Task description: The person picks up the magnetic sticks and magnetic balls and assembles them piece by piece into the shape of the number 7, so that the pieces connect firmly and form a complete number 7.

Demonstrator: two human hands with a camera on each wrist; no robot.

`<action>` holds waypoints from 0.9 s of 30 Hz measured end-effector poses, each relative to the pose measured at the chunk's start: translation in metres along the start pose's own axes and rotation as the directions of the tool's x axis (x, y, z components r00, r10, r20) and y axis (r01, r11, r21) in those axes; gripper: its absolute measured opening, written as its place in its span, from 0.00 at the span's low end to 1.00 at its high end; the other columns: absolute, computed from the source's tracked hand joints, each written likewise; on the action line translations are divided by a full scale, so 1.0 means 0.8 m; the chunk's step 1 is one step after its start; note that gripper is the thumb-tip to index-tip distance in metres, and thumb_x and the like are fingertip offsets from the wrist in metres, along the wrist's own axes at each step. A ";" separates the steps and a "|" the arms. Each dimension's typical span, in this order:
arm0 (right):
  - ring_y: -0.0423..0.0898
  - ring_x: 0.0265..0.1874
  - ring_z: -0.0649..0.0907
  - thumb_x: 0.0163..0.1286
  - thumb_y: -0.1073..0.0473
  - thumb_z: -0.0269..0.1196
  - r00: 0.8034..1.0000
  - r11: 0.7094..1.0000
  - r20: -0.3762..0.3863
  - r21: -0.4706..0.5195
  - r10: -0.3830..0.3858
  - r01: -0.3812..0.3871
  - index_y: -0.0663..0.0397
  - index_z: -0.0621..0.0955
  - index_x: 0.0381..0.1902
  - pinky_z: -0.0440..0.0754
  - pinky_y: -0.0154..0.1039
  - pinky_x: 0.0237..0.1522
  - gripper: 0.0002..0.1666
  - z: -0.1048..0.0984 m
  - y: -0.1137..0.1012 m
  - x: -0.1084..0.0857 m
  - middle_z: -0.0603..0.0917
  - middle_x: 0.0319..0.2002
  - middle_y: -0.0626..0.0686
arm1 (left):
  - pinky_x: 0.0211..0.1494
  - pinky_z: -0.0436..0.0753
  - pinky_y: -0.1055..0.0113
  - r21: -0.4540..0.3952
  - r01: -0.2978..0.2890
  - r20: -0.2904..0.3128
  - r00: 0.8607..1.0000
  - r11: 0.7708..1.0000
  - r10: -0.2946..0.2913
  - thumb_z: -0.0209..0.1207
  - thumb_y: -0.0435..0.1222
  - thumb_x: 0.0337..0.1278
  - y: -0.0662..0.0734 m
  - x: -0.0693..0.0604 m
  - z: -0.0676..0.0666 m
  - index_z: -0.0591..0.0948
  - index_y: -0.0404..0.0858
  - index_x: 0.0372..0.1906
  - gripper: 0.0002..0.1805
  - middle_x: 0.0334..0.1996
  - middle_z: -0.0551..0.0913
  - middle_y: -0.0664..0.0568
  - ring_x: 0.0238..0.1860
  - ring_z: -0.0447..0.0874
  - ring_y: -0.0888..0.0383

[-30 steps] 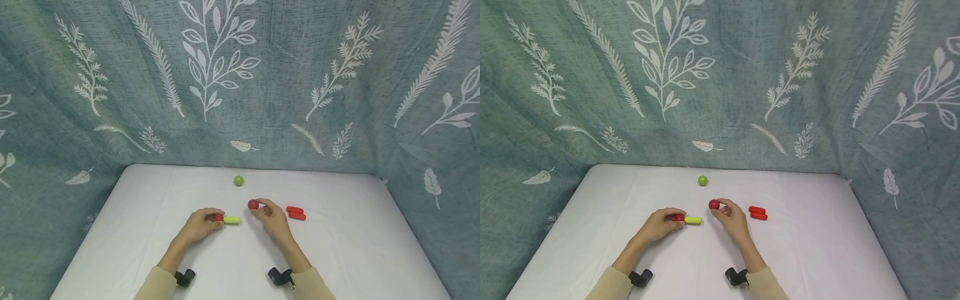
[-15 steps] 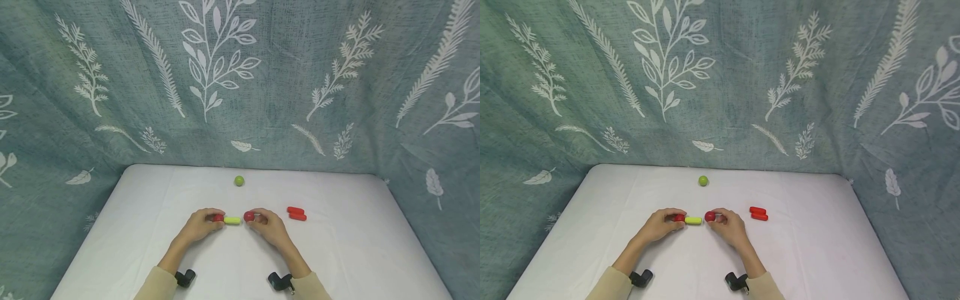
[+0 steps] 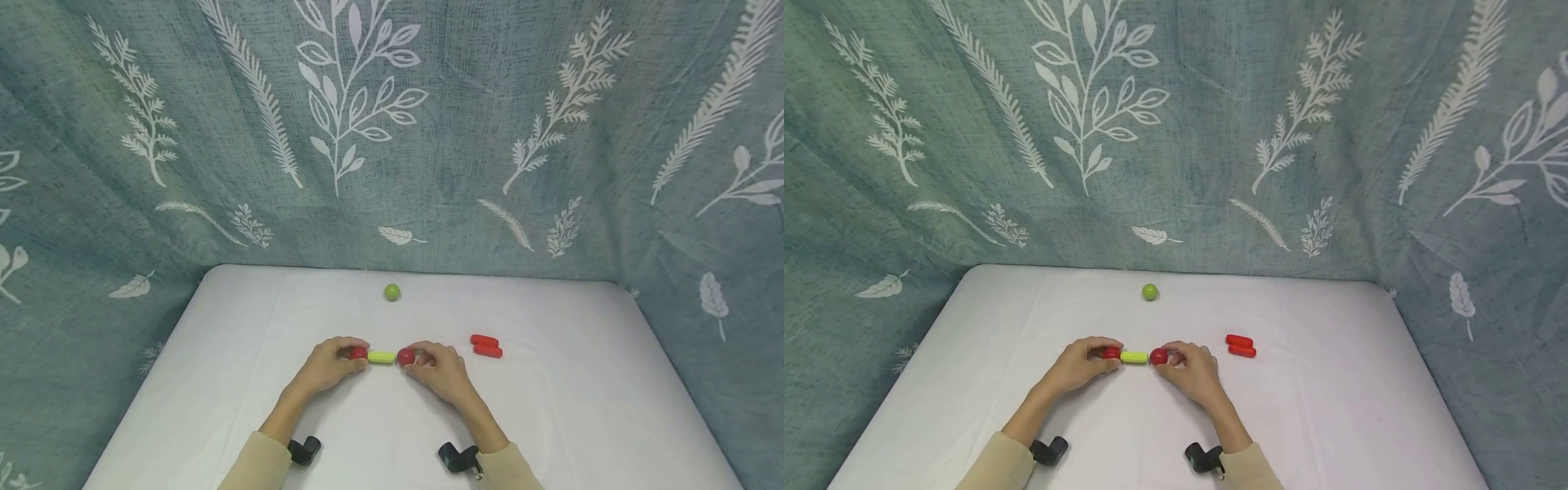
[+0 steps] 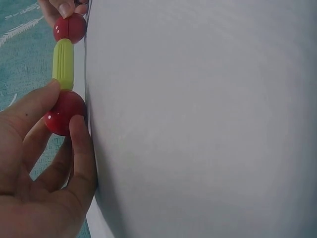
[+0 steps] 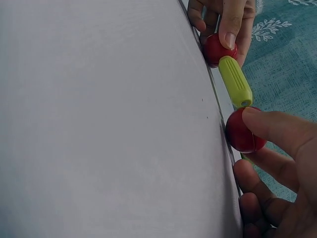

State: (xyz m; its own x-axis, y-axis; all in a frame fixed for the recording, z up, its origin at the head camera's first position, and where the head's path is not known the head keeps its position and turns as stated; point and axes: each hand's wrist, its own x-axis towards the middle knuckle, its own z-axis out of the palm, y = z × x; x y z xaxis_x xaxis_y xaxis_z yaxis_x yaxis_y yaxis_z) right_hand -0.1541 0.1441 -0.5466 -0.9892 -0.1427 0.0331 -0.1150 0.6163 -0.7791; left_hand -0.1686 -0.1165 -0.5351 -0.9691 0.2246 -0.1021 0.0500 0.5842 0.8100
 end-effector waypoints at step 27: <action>0.47 0.36 0.72 0.59 0.51 0.75 0.999 0.999 0.014 -0.030 -0.033 0.033 0.38 0.86 0.49 0.62 0.49 0.42 0.18 0.000 -0.002 -0.004 0.78 0.27 0.37 | 0.56 0.77 0.48 0.007 -0.009 0.005 1.000 1.000 0.009 0.71 0.43 0.56 -0.002 0.001 0.002 0.87 0.54 0.50 0.15 0.51 0.84 0.55 0.55 0.79 0.52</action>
State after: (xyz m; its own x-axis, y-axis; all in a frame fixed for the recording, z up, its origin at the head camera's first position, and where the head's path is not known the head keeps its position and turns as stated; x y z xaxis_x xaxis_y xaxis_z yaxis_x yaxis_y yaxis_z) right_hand -0.1510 0.1434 -0.5458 -0.9835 -0.1740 0.0498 -0.1506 0.6339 -0.7586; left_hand -0.1692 -0.1162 -0.5370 -0.9675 0.2332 -0.0977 0.0602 0.5877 0.8068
